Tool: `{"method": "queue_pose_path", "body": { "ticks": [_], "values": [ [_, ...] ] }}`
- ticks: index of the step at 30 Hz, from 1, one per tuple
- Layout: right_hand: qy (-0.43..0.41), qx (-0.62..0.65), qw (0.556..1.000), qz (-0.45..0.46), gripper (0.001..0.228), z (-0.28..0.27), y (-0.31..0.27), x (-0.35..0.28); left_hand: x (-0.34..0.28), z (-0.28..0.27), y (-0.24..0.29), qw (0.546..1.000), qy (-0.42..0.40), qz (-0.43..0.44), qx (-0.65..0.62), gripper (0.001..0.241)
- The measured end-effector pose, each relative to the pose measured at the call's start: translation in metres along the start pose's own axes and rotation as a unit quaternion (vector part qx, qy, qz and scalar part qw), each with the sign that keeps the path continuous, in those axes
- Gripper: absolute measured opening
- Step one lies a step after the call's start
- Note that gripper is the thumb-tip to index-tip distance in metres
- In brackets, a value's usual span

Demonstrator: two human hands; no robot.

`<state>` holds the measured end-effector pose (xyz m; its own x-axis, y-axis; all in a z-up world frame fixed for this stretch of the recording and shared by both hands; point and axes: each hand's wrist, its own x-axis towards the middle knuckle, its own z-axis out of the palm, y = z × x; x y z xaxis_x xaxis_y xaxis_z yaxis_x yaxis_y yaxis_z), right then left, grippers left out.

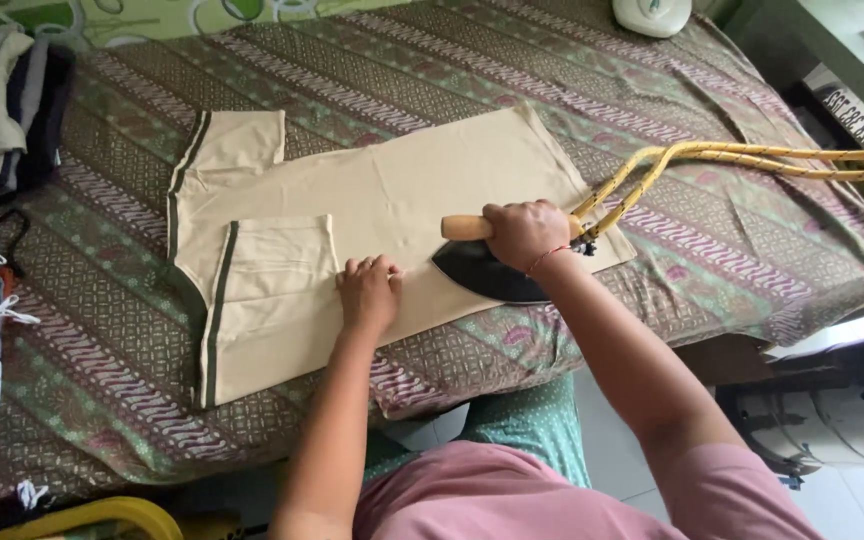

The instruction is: The person irons a beige short-sleeved shirt on a patterned ironing board. They use a charcoal iron to press the sleeves, body, and collar, then fold the shirt in half and continue ironing the folded edges.

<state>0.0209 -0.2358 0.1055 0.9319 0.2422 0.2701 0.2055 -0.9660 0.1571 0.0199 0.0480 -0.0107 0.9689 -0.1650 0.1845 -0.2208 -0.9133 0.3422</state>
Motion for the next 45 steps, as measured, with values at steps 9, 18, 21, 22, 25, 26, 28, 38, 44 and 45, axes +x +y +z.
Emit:
{"method": "queue_pose_path", "body": {
  "ticks": [9,18,21,22,25,26,28,38,44,45],
  "values": [
    [-0.013,0.017,0.994,-0.105,0.021,0.015,-0.002,-0.004,-0.022,-0.029,0.005,0.986,0.152,0.058,0.026,0.009],
    [0.022,0.024,0.999,-0.022,0.023,0.020,-0.023,0.008,-0.075,-0.054,-0.039,0.981,0.183,-0.030,0.053,0.038],
    [-0.010,0.042,0.998,-0.054,0.021,0.011,-0.023,0.003,-0.083,-0.059,-0.039,0.987,0.147,-0.050,0.046,0.053],
    [-0.004,0.045,0.996,-0.070,0.020,0.006,-0.025,0.001,-0.083,-0.057,-0.040,0.984,0.162,-0.043,0.057,0.052],
    [0.003,0.039,0.996,-0.081,0.019,0.008,-0.025,0.000,-0.083,-0.056,-0.036,0.985,0.154,-0.049,0.057,0.055],
    [0.007,0.033,0.997,-0.072,0.020,0.011,-0.026,0.000,-0.083,-0.058,-0.035,0.988,0.132,-0.058,0.049,0.058],
    [0.017,0.034,0.998,-0.057,0.023,0.015,-0.031,0.007,-0.081,-0.063,-0.031,0.990,0.106,-0.072,0.055,0.060],
    [-0.003,-0.022,0.994,-0.103,0.021,-0.032,-0.056,-0.007,-0.082,-0.059,-0.035,0.992,0.057,-0.099,0.046,0.065],
    [0.077,0.020,0.992,-0.101,0.027,0.014,-0.067,0.002,-0.082,-0.052,-0.038,0.991,0.087,-0.083,0.055,0.060],
    [0.074,0.023,0.992,-0.099,0.027,0.006,-0.071,0.006,-0.083,-0.055,-0.037,0.991,0.084,-0.083,0.057,0.060]
  ]
}}
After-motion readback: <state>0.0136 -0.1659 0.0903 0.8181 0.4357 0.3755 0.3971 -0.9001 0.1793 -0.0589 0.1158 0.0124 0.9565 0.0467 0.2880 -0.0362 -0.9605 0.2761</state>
